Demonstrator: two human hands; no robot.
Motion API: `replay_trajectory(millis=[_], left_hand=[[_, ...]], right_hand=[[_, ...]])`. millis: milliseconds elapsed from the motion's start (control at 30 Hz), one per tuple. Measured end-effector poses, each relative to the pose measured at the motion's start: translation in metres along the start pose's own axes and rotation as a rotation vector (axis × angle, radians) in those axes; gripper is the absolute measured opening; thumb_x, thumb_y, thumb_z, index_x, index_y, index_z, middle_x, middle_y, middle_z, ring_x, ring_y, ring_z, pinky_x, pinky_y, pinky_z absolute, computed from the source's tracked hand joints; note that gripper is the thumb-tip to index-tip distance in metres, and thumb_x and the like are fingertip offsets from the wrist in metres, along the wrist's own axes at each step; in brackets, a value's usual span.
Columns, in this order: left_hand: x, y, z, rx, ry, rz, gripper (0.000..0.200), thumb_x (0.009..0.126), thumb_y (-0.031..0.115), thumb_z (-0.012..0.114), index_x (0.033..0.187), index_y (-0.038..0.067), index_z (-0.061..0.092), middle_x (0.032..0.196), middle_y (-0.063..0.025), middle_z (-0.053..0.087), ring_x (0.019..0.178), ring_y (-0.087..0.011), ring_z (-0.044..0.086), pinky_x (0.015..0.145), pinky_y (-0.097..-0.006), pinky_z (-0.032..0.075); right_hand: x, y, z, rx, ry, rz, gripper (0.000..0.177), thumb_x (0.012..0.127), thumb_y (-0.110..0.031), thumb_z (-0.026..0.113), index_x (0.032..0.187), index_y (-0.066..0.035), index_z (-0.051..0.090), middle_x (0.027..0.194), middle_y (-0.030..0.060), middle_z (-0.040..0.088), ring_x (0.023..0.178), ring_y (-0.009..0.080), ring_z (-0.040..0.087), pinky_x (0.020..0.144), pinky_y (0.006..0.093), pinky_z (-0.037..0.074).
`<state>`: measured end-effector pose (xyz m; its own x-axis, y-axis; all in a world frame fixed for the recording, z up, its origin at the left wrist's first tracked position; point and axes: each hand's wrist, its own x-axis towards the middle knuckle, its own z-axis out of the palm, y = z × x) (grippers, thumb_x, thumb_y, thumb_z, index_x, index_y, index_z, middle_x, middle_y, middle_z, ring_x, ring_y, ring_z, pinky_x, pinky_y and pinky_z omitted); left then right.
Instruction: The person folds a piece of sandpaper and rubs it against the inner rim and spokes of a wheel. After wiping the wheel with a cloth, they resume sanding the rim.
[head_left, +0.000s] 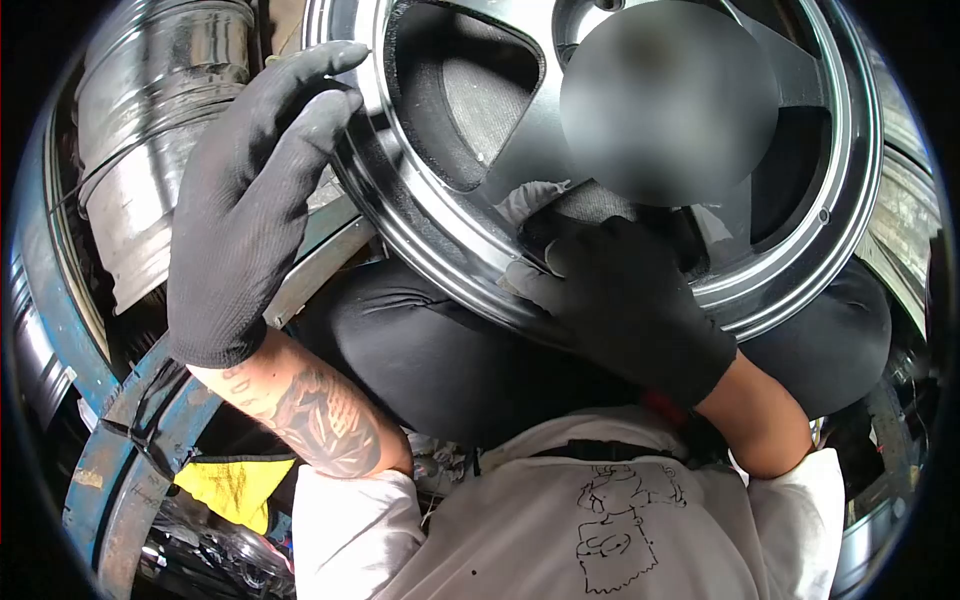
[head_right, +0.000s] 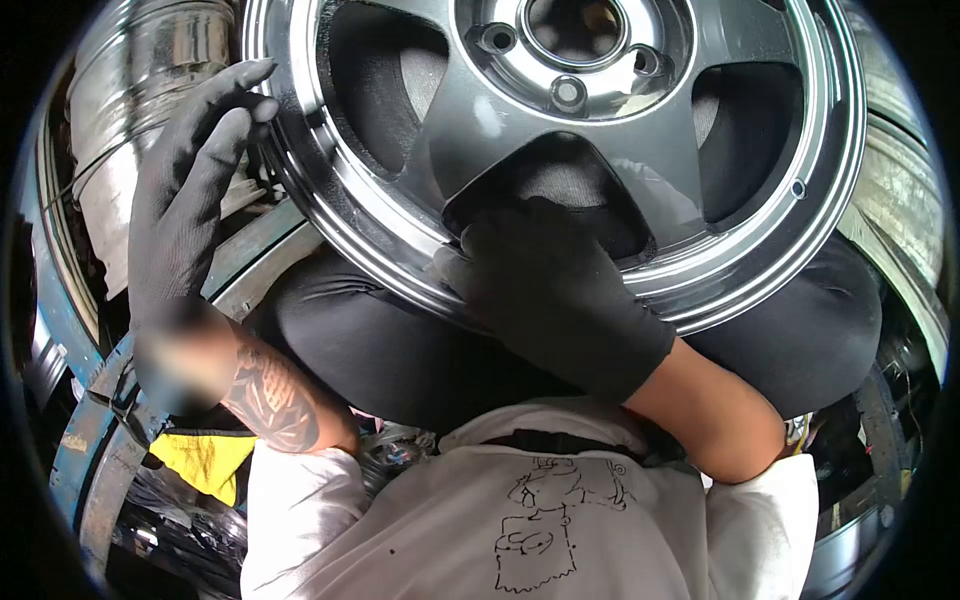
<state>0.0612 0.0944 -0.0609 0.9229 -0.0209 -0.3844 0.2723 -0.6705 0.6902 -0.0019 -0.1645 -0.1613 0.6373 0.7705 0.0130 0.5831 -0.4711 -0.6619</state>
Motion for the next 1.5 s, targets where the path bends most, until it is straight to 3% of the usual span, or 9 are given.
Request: replay_trajectory(millis=[433, 533, 633, 933, 1033, 1133, 1233, 1333, 1500], left_hand=[[-0.001, 0.005, 0.004, -0.008, -0.003, 0.02, 0.038, 0.105, 0.027, 0.06, 0.137, 0.005, 0.066, 0.114, -0.006, 0.07, 0.11, -0.0133, 0.064, 0.098, -0.0285, 0.048], [-0.002, 0.007, 0.004, 0.073, 0.009, 0.08, 0.038, 0.106, 0.026, 0.059, 0.137, 0.005, 0.065, 0.113, -0.006, 0.07, 0.11, -0.0128, 0.064, 0.097, -0.027, 0.048], [0.0, 0.007, 0.006, 0.048, -0.008, 0.096, 0.036, 0.106, 0.023, 0.059, 0.136, 0.005, 0.066, 0.112, -0.0061, 0.069, 0.11, -0.0127, 0.065, 0.096, -0.0262, 0.049], [0.006, 0.012, 0.013, -0.084, -0.056, 0.066, 0.034, 0.105, 0.021, 0.061, 0.135, 0.003, 0.066, 0.114, -0.006, 0.069, 0.107, -0.0123, 0.065, 0.094, -0.0268, 0.051], [0.011, 0.008, 0.013, 0.116, -0.034, 0.224, 0.035, 0.105, 0.021, 0.062, 0.135, 0.003, 0.066, 0.115, -0.0059, 0.069, 0.104, -0.0122, 0.065, 0.094, -0.0266, 0.051], [0.011, 0.014, 0.016, 0.063, -0.042, 0.156, 0.035, 0.105, 0.025, 0.061, 0.133, 0.006, 0.067, 0.107, -0.0058, 0.07, 0.101, -0.012, 0.064, 0.09, -0.0269, 0.05], [0.017, 0.009, 0.023, 0.007, -0.014, 0.191, 0.035, 0.104, 0.027, 0.063, 0.132, 0.007, 0.068, 0.099, -0.0035, 0.069, 0.093, -0.0098, 0.062, 0.086, -0.026, 0.05], [0.017, 0.002, 0.018, 0.022, -0.002, 0.163, 0.034, 0.104, 0.027, 0.063, 0.131, 0.007, 0.068, 0.099, -0.0024, 0.069, 0.094, -0.0093, 0.062, 0.086, -0.0254, 0.05], [0.024, 0.002, 0.019, -0.024, -0.003, 0.128, 0.034, 0.103, 0.027, 0.064, 0.131, 0.007, 0.069, 0.098, -0.0013, 0.068, 0.092, -0.009, 0.06, 0.086, -0.0249, 0.049]], right_hand=[[0.013, -0.012, 0.02, 0.02, 0.236, -0.025, 0.008, 0.084, -0.016, 0.063, 0.08, -0.01, 0.067, 0.067, 0.0088, 0.06, 0.064, 0.0263, 0.062, 0.065, 0.0412, 0.046], [0.011, -0.018, 0.014, -0.105, 0.095, 0.002, 0.009, 0.082, -0.018, 0.065, 0.076, -0.011, 0.066, 0.065, 0.0086, 0.059, 0.061, 0.0253, 0.061, 0.065, 0.04, 0.046], [0.019, -0.016, 0.026, -0.145, 0.269, -0.03, 0.01, 0.082, -0.018, 0.065, 0.075, -0.011, 0.067, 0.064, 0.0081, 0.059, 0.061, 0.0257, 0.061, 0.064, 0.0399, 0.045], [0.007, -0.02, 0.022, -0.036, 0.273, 0.032, 0.012, 0.084, -0.014, 0.063, 0.073, -0.011, 0.066, 0.064, 0.0096, 0.06, 0.063, 0.0279, 0.061, 0.066, 0.0413, 0.047], [-0.003, -0.019, 0.022, -0.024, 0.13, 0.088, 0.014, 0.084, -0.015, 0.064, 0.072, -0.01, 0.065, 0.063, 0.0094, 0.059, 0.063, 0.0292, 0.06, 0.066, 0.0431, 0.047], [0.014, -0.012, 0.028, 0.038, 0.295, -0.028, 0.012, 0.094, -0.016, 0.064, 0.088, -0.008, 0.071, 0.068, 0.0104, 0.059, 0.062, 0.0299, 0.06, 0.058, 0.0453, 0.043], [-0.005, -0.015, 0.036, 0.051, 0.196, 0.12, 0.011, 0.094, -0.016, 0.065, 0.088, -0.008, 0.07, 0.068, 0.0099, 0.058, 0.062, 0.03, 0.059, 0.059, 0.0457, 0.044], [0.0, -0.013, 0.043, 0.041, 0.336, 0.021, 0.011, 0.094, -0.015, 0.066, 0.087, -0.008, 0.07, 0.066, 0.0105, 0.058, 0.06, 0.0307, 0.059, 0.058, 0.0471, 0.044], [-0.011, -0.016, 0.024, -0.084, 0.192, 0.015, 0.009, 0.093, -0.015, 0.065, 0.089, -0.009, 0.071, 0.065, 0.0101, 0.057, 0.06, 0.0312, 0.06, 0.056, 0.0479, 0.044]])
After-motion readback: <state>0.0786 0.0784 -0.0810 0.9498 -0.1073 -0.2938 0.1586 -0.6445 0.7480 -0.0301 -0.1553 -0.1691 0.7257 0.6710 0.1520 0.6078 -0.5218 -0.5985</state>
